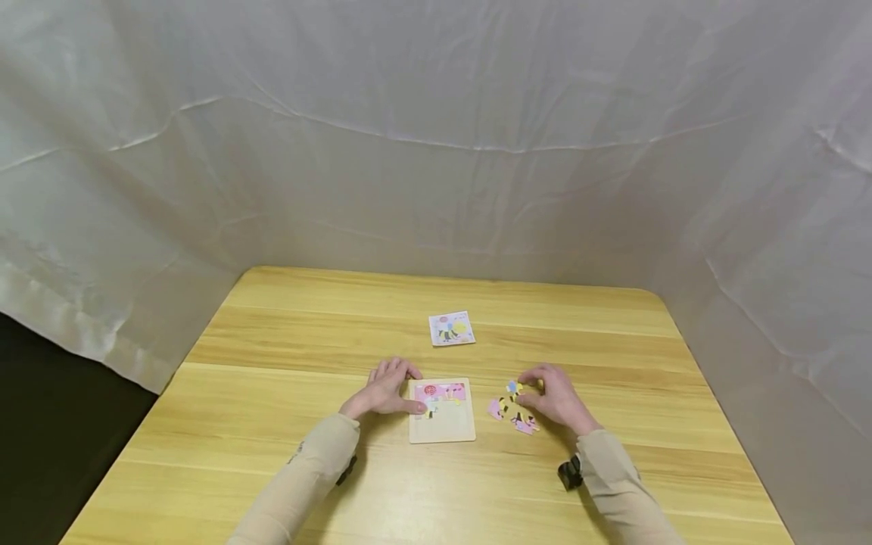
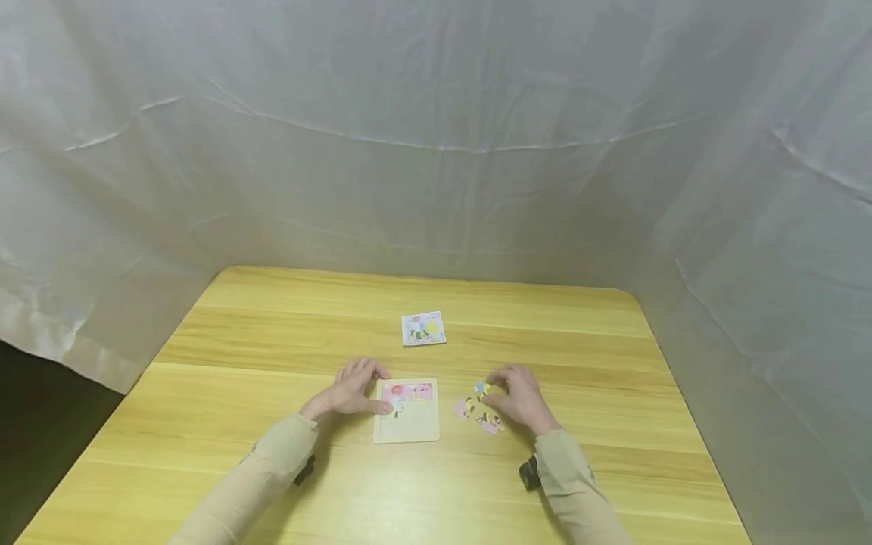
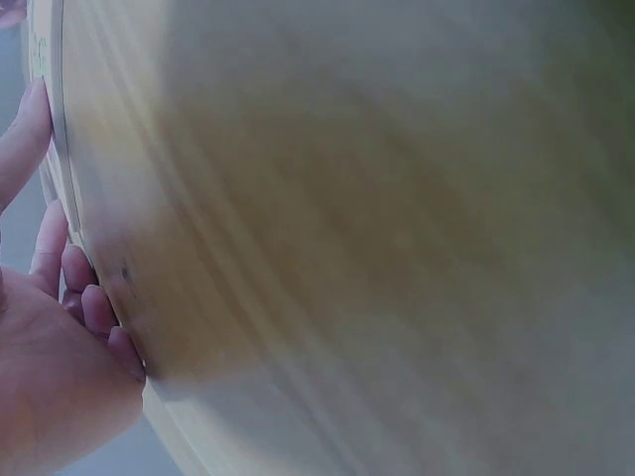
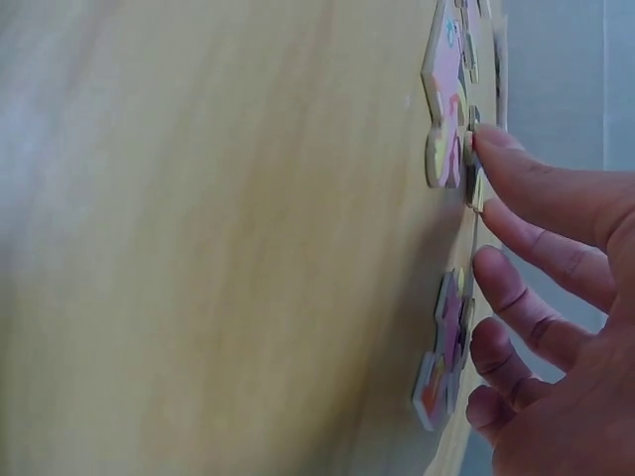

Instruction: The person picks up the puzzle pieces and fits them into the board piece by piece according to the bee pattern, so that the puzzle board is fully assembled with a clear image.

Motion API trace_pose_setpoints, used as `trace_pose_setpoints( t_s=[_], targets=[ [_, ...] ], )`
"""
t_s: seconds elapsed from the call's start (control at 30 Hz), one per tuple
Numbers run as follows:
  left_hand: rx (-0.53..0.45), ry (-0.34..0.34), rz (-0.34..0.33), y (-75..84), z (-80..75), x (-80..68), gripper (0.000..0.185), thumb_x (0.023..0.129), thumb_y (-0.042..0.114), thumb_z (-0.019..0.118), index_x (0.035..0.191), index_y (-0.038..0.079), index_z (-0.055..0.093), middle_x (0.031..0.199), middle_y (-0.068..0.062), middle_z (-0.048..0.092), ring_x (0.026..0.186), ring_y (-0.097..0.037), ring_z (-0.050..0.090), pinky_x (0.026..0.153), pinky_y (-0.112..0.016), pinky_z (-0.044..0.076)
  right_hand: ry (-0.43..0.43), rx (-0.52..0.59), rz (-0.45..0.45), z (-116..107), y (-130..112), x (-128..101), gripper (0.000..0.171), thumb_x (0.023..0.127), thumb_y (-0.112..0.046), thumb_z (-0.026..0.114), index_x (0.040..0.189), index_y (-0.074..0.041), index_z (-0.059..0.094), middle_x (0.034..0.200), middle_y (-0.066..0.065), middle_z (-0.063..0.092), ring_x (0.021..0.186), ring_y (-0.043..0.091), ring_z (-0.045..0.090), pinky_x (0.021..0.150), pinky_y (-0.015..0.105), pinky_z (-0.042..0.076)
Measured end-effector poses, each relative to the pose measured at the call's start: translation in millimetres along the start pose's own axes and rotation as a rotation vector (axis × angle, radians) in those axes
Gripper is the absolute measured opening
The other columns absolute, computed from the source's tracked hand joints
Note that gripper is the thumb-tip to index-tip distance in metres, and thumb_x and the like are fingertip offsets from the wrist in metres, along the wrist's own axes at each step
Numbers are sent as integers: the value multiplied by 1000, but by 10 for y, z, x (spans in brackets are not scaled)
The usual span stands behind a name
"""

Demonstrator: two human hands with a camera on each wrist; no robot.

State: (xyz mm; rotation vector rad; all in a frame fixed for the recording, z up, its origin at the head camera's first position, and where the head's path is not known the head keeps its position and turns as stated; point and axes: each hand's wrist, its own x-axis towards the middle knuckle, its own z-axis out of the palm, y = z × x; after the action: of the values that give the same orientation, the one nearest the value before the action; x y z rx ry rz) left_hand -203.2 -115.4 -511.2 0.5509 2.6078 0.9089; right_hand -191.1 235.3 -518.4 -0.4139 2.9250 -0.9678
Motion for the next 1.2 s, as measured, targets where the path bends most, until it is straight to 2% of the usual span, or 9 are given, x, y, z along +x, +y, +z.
trace_pose_setpoints(
  t_s=[0.13,0.23,0.33,0.47,0.73,0.93,1.1,1.2],
  targets=[
    [6,-1,-5,-1,0,1,56,82,37,81,124,10,54,118,-9,48,113,-29,38,100,-49,29,0,13,32,2,-20,15,28,79,-15,84,102,-5,71,107,14,69,101,31,60,94,53,45],
    [1,-5,-8,0,0,-1,56,82,37,81,123,11,54,117,-8,48,112,-28,37,99,-49,29,-7,46,67,6,-35,25,29,77,-13,85,100,-5,69,100,11,67,91,23,58,84,40,48],
    [-5,-7,-11,1,-1,-1,56,82,37,81,124,11,54,116,-8,47,112,-27,37,99,-48,28,-22,111,97,12,-44,34,31,77,-9,85,100,-3,67,92,9,65,82,18,55,74,28,44],
    [-8,-6,-15,8,-4,-4,56,82,37,81,124,10,54,116,-8,48,112,-27,36,99,-48,28,-38,201,124,23,-54,40,28,79,-3,81,101,-1,64,86,8,64,74,14,53,65,22,43],
    [-7,-5,-18,16,0,-6,55,83,36,81,123,11,54,116,-7,47,114,-28,36,98,-46,27,7,279,128,41,-113,36,19,84,-1,76,101,0,67,84,8,70,74,10,60,68,19,51],
    [6,3,-27,13,15,10,54,83,36,81,122,12,54,115,-6,47,114,-28,37,96,-45,27,51,362,165,75,-210,14,18,85,1,75,101,2,70,86,15,70,71,13,66,66,23,55],
    [8,16,-43,29,28,16,54,83,36,81,123,12,54,117,-7,48,115,-28,38,99,-48,28,54,491,130,128,-295,-27,18,87,5,71,104,7,67,83,14,68,67,17,70,61,28,58],
    [10,23,-51,43,34,17,55,83,36,81,124,12,54,119,-8,49,115,-29,38,100,-48,28,46,541,94,174,-331,-44,20,88,5,69,108,9,65,82,13,67,64,15,69,59,28,58]
  ],
)
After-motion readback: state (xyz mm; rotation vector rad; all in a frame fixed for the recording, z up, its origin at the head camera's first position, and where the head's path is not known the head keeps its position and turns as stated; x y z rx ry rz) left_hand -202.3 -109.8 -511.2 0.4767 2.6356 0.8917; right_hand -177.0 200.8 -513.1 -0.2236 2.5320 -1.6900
